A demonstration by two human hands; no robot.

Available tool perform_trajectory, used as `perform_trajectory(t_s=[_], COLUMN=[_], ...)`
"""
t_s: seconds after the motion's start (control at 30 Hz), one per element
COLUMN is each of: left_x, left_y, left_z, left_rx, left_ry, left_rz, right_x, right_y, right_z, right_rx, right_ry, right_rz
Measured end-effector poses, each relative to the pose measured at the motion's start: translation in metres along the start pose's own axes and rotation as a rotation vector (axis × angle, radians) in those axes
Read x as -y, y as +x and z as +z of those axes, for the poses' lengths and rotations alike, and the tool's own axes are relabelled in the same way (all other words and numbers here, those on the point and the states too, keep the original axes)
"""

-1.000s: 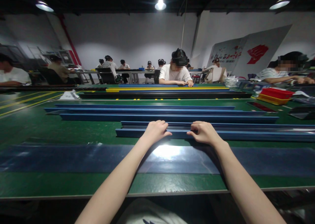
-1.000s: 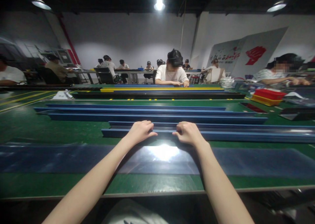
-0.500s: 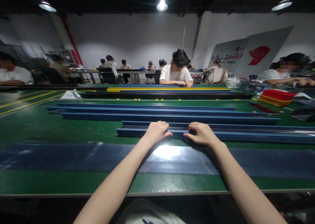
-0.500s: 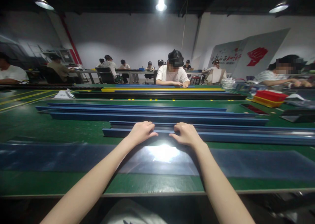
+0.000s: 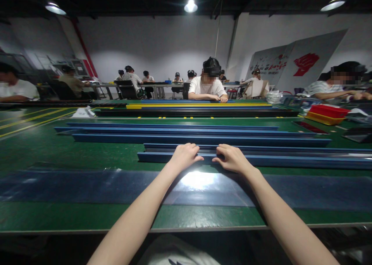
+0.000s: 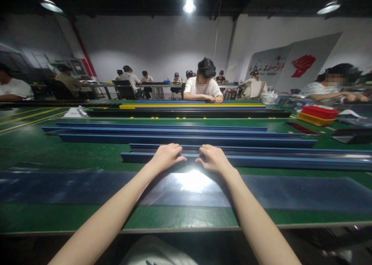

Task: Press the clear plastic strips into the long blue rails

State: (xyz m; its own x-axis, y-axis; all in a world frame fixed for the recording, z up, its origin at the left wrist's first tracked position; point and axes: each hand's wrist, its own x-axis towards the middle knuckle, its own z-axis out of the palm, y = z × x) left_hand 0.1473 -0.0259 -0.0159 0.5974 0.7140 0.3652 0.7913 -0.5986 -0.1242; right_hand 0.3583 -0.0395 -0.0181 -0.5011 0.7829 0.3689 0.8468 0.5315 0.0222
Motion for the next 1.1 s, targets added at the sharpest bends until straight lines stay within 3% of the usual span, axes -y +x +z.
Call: perform_trajectory(t_s=[0.73, 1.1], left_x=[0.005, 0.003], left_y=[-0.001, 0.0], left_z=[0.006, 0.004], left_rx=[0.047, 0.061], left_ry=[0.011, 0.009], left_rz=[0.129, 0.111], right_x=[-0.016, -0.014], right_y=[-0.01, -0.01], right_z=[-0.011, -0.012], right_rx=[0.04, 0.044], right_ry=[-0.005, -0.019], right_rz=[0.133, 0.14])
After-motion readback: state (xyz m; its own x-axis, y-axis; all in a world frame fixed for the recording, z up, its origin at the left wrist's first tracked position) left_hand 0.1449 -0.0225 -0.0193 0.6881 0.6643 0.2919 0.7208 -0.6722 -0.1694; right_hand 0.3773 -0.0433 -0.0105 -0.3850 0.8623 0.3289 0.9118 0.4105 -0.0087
